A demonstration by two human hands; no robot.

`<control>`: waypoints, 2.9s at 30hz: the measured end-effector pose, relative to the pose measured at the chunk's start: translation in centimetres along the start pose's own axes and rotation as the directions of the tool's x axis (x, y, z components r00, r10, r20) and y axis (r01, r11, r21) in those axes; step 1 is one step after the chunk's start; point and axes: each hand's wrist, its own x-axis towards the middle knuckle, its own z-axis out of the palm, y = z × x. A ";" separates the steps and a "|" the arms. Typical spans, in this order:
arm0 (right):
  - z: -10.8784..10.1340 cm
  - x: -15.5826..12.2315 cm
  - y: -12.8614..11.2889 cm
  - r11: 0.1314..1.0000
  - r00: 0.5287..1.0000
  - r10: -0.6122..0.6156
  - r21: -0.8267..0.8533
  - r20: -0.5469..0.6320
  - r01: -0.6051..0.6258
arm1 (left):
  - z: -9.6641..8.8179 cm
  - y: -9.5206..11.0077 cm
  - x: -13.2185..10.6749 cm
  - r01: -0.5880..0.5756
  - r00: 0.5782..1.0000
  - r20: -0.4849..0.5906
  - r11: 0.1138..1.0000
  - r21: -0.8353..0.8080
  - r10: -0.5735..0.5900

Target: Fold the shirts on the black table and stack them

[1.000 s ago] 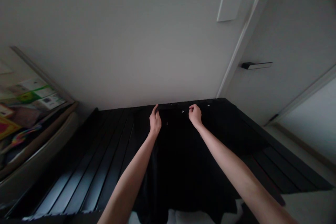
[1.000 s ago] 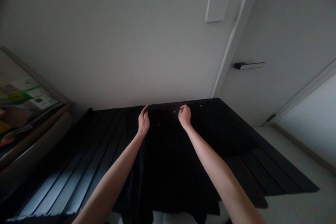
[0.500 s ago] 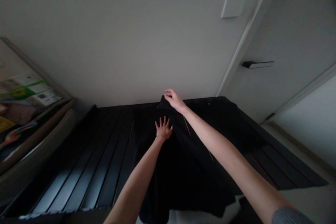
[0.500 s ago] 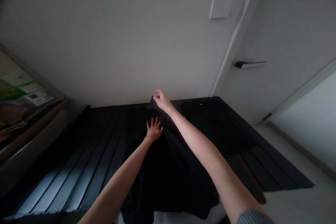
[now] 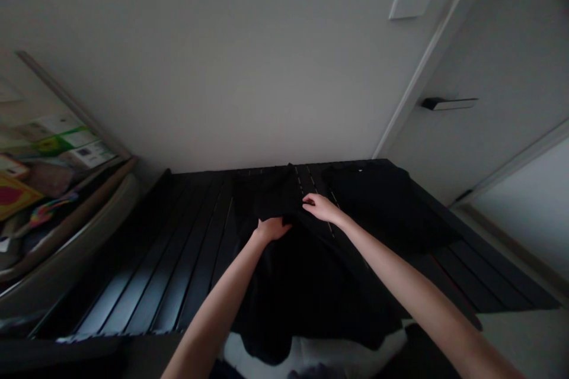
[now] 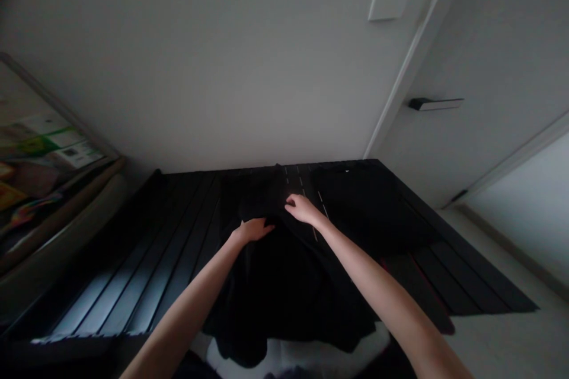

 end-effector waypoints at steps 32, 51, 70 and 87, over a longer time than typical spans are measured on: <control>1.1 -20.1 -6.7 0.834 0.926 0.095 -0.537 0.366 0.127 | -3.4 -6.3 -1.0 0.039 0.937 -0.348 0.993 0.112 0.003; 8.0 -27.1 -8.0 0.963 0.737 -0.231 0.039 0.635 0.267 | 2.5 -9.1 -6.7 0.114 0.953 -0.280 0.993 -0.007 -0.112; 3.9 -24.1 1.4 0.427 0.600 -0.626 -0.424 0.499 0.799 | 3.1 -8.2 -26.5 -0.487 0.845 -0.033 0.795 0.361 0.533; 4.5 -22.7 -0.7 0.203 0.267 -0.754 -0.174 0.600 0.964 | 2.5 -6.9 -25.7 -0.692 0.712 0.027 0.693 0.202 0.702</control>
